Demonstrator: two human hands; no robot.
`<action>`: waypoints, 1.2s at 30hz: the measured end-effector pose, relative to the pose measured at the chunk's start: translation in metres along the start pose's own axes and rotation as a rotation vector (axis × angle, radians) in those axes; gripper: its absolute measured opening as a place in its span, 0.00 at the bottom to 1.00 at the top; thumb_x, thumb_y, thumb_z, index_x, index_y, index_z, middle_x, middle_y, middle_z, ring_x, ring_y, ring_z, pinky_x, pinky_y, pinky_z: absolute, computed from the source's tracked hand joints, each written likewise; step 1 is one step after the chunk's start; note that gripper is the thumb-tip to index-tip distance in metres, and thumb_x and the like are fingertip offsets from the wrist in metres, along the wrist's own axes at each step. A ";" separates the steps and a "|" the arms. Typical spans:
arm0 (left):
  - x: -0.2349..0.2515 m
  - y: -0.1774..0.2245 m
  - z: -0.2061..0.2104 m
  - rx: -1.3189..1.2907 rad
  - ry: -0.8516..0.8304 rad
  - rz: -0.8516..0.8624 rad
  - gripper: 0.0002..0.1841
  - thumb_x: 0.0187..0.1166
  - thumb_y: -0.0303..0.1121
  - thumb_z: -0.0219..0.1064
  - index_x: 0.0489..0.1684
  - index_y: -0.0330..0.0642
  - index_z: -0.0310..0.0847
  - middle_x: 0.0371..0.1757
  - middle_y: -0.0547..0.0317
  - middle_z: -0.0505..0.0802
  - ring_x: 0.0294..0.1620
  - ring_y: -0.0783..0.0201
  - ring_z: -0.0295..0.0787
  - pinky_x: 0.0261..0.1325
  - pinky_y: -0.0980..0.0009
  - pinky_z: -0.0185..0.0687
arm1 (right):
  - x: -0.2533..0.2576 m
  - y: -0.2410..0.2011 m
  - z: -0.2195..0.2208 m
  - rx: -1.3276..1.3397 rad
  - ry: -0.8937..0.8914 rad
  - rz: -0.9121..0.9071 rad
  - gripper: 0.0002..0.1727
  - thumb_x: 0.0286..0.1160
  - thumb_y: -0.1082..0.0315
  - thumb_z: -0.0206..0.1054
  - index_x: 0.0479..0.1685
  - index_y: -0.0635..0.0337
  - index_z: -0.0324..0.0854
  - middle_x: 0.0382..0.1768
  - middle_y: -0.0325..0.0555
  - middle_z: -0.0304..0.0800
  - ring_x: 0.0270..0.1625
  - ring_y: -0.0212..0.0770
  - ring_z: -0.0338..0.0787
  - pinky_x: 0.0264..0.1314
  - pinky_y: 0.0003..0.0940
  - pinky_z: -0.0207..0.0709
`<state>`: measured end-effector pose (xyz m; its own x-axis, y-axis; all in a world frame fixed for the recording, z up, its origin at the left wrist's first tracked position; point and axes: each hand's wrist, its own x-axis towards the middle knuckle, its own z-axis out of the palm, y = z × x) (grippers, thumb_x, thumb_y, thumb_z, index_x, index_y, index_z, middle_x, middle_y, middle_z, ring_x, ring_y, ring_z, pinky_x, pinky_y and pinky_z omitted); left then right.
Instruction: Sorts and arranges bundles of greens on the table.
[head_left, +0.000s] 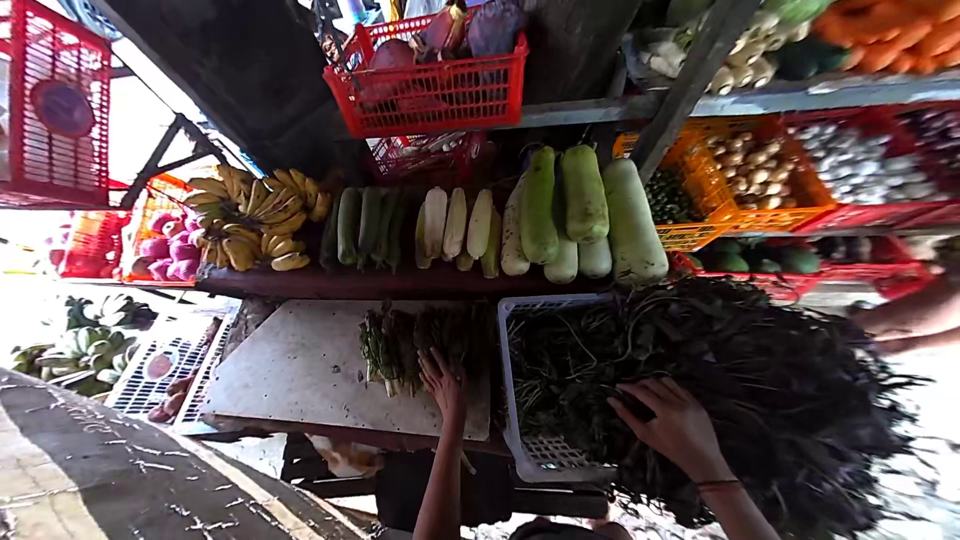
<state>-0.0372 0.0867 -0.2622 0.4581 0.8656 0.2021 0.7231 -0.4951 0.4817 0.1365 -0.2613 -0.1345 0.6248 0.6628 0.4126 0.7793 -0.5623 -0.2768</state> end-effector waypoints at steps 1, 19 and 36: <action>-0.004 0.000 -0.003 0.009 -0.019 0.034 0.40 0.82 0.46 0.63 0.94 0.41 0.55 0.94 0.26 0.48 0.95 0.28 0.40 0.91 0.32 0.37 | 0.001 0.000 0.000 -0.002 -0.008 0.008 0.29 0.75 0.35 0.59 0.43 0.47 0.96 0.40 0.43 0.96 0.48 0.51 0.92 0.50 0.49 0.84; -0.029 0.137 -0.140 -0.859 0.016 0.115 0.16 0.85 0.30 0.61 0.61 0.24 0.79 0.61 0.40 0.88 0.63 0.58 0.87 0.69 0.63 0.83 | 0.006 0.003 -0.011 0.073 -0.105 -0.009 0.19 0.88 0.51 0.57 0.47 0.51 0.92 0.44 0.46 0.95 0.54 0.51 0.92 0.57 0.47 0.84; -0.107 0.149 -0.107 -0.391 -0.254 -0.049 0.24 0.81 0.17 0.51 0.78 0.22 0.65 0.77 0.24 0.75 0.76 0.37 0.77 0.76 0.53 0.76 | 0.063 -0.103 0.048 0.181 -1.012 -0.282 0.55 0.58 0.72 0.81 0.93 0.63 0.54 0.86 0.69 0.63 0.89 0.67 0.61 0.92 0.65 0.44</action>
<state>-0.0337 -0.0712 -0.1208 0.5756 0.8175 -0.0208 0.5201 -0.3463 0.7808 0.0980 -0.1376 -0.1217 0.1053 0.9068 -0.4082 0.8454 -0.2977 -0.4434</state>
